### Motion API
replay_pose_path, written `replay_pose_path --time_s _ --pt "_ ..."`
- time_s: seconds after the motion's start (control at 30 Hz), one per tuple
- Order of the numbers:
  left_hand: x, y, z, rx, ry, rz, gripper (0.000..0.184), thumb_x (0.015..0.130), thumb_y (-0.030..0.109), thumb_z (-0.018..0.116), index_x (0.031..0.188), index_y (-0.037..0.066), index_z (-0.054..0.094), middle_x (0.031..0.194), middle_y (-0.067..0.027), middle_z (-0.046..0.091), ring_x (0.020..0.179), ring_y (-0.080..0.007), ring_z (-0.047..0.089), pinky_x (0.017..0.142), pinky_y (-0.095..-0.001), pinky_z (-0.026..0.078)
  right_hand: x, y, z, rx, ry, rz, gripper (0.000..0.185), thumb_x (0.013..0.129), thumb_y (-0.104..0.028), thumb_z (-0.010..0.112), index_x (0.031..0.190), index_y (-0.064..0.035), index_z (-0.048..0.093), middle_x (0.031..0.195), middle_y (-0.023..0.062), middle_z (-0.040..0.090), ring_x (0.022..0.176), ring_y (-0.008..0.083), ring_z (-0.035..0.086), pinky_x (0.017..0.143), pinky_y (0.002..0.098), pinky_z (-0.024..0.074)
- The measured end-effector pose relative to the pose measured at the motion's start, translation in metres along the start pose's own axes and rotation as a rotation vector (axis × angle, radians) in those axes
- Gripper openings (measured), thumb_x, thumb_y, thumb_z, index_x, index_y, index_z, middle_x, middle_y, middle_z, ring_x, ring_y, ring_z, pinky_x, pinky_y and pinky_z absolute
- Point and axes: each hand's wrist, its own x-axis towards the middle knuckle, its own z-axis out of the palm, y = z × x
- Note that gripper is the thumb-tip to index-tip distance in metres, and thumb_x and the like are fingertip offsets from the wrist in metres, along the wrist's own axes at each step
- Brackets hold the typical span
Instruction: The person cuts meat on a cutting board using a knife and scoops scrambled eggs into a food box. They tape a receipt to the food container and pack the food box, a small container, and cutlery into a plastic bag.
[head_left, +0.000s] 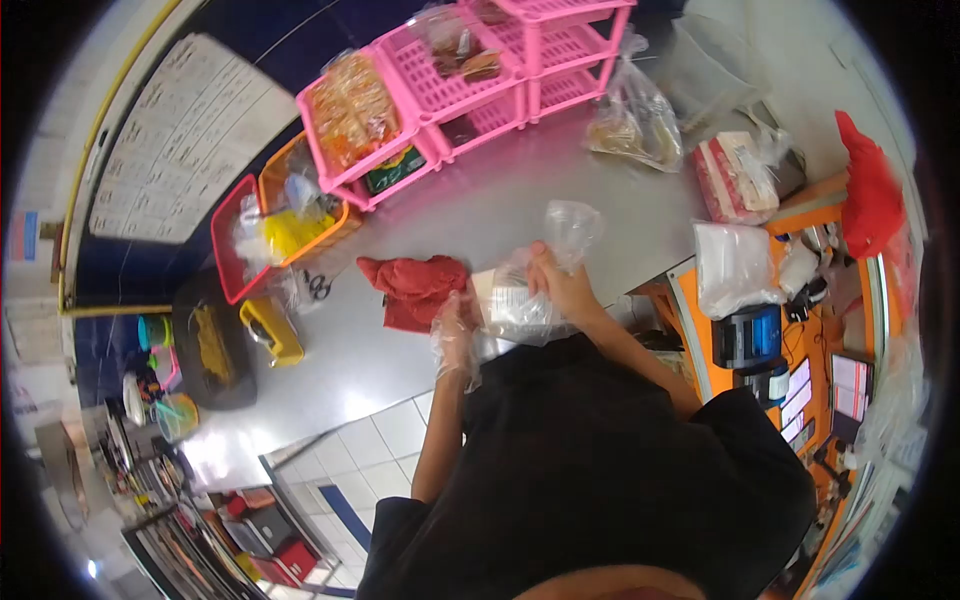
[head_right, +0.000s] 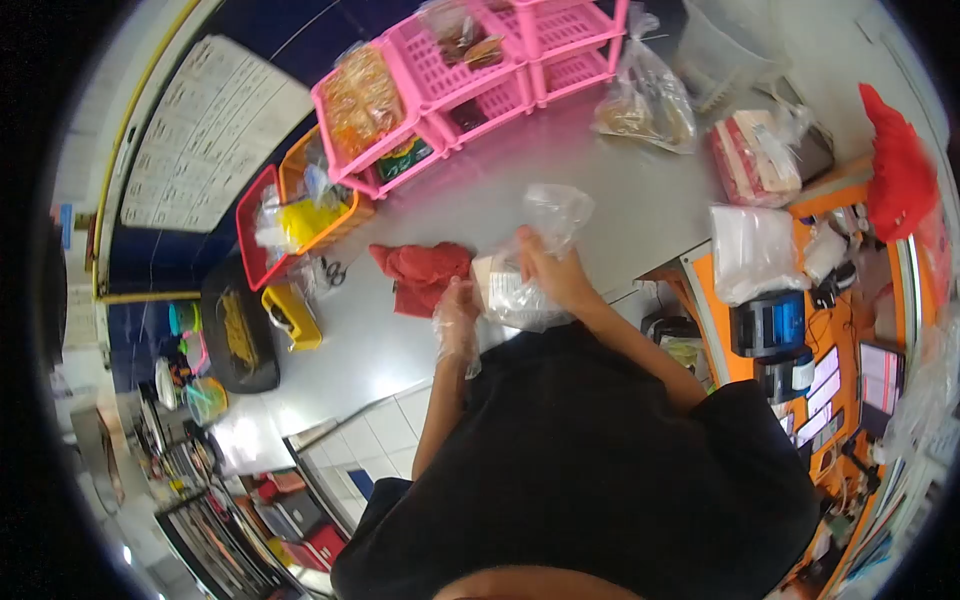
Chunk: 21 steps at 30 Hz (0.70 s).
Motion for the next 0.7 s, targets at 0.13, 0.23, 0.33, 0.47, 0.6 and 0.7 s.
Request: replay_pose_path --time_s 0.13,0.23,0.33,0.47,0.6,0.7 --pt "-0.013 0.044 0.046 -0.149 -0.323 -0.334 0.057 0.103 0.053 0.049 0.127 0.002 0.061 0.119 -0.0129 0.069 0.105 -0.0238 0.067 0.091 -0.0378 0.054 -0.021 -0.026 0.023 -0.299 0.118 -0.216 0.034 0.106 -0.027 0.057 0.132 -0.0068 0.067 0.088 0.0039 0.068 0.081 0.0132 0.063 0.076 0.0317 0.0522" --pt "-0.002 0.048 0.075 -0.086 -0.54 -0.575 0.063 0.102 0.056 0.048 0.134 0.002 0.058 0.123 -0.014 0.068 0.107 -0.026 0.066 0.094 -0.0398 0.054 -0.026 -0.066 0.014 -0.231 0.033 -0.255 0.04 0.104 -0.028 0.06 0.139 -0.0089 0.063 0.113 0.0085 0.068 0.096 0.0143 0.061 0.085 0.0337 0.0518" --pt "0.001 0.041 0.1 -0.008 -0.553 -0.519 0.064 0.102 0.056 0.049 0.134 0.002 0.057 0.125 -0.015 0.066 0.11 -0.0276 0.064 0.096 -0.0415 0.053 -0.034 -0.089 0.014 -0.189 0.074 -0.602 0.039 0.099 -0.025 0.064 0.133 -0.0066 0.067 0.083 0.003 0.064 0.077 0.0103 0.055 0.069 0.0352 0.05" --pt "-0.006 0.035 0.113 0.025 -0.568 -0.419 0.065 0.101 0.057 0.049 0.135 0.002 0.056 0.128 -0.0164 0.063 0.114 -0.0297 0.062 0.099 -0.0436 0.052 -0.065 -0.122 0.003 -0.271 0.086 -0.626 0.029 0.096 -0.026 0.064 0.095 0.0012 0.074 0.073 0.0106 0.069 0.067 0.0184 0.061 0.065 0.0403 0.0506" --pt "-0.01 0.036 0.117 0.011 -0.609 -0.349 0.067 0.1 0.058 0.05 0.135 0.001 0.055 0.13 -0.0178 0.061 0.117 -0.0318 0.06 0.102 -0.0458 0.05 -0.102 -0.161 -0.026 -0.141 0.452 -0.429 0.025 0.102 -0.027 0.059 0.091 -0.004 0.062 0.067 -0.0006 0.052 0.058 0.0098 0.045 0.054 0.0323 0.0412" --pt "-0.016 0.035 0.121 -0.021 -0.635 -0.314 0.068 0.099 0.058 0.05 0.135 0.001 0.055 0.133 -0.0188 0.059 0.12 -0.0334 0.058 0.104 -0.0475 0.049 -0.104 -0.171 -0.026 0.203 0.54 -0.309 0.03 0.104 -0.032 0.059 0.084 -0.0099 0.058 0.065 -0.0033 0.046 0.057 0.0078 0.042 0.052 0.0266 0.0356"
